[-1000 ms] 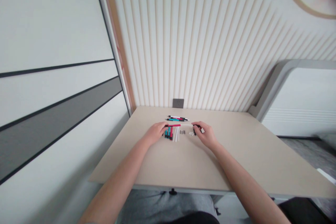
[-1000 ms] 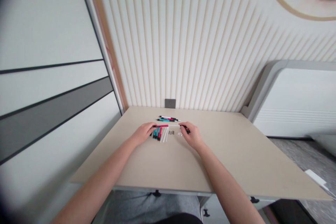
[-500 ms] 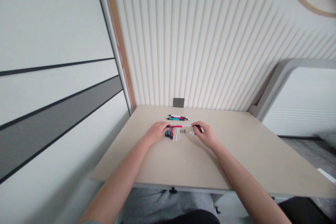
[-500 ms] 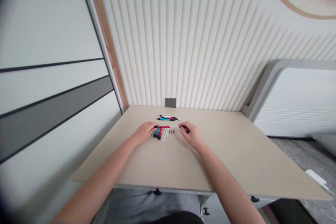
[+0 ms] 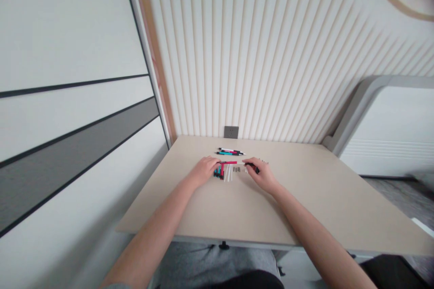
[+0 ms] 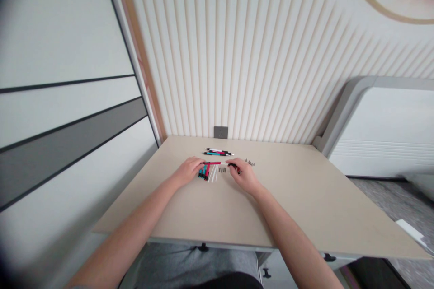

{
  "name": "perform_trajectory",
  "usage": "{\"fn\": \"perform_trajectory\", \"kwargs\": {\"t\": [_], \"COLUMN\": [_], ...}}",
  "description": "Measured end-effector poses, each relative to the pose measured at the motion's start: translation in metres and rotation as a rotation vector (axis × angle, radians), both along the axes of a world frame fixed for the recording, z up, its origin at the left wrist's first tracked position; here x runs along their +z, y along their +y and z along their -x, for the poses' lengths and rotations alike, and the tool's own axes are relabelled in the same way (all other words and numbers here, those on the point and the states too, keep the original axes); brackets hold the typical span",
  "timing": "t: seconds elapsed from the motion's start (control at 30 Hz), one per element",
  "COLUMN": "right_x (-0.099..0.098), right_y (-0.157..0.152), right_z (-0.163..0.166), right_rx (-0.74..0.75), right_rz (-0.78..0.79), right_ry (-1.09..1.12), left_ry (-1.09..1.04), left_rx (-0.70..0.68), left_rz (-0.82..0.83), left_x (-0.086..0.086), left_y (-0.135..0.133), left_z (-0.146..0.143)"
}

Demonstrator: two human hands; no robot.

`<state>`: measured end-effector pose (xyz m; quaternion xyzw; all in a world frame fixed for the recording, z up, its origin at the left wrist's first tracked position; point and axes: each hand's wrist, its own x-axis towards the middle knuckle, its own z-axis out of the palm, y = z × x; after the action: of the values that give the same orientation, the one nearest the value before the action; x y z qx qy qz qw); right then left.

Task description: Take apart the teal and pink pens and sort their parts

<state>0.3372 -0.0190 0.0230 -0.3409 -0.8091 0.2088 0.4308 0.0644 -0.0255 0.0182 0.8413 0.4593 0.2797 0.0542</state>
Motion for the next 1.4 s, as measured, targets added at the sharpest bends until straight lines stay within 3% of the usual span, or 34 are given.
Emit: {"fn": "perform_trajectory", "kwargs": {"t": [1.4], "right_x": [-0.005], "right_y": [0.013], "right_z": [-0.013], "right_rx": [-0.184], "right_rz": [0.116], "right_ry": [0.170], "left_ry": [-0.046], "left_rx": [0.047], "left_rz": [-0.015], "left_x": [-0.005], "left_y": [0.004], "left_z": [0.007]}}
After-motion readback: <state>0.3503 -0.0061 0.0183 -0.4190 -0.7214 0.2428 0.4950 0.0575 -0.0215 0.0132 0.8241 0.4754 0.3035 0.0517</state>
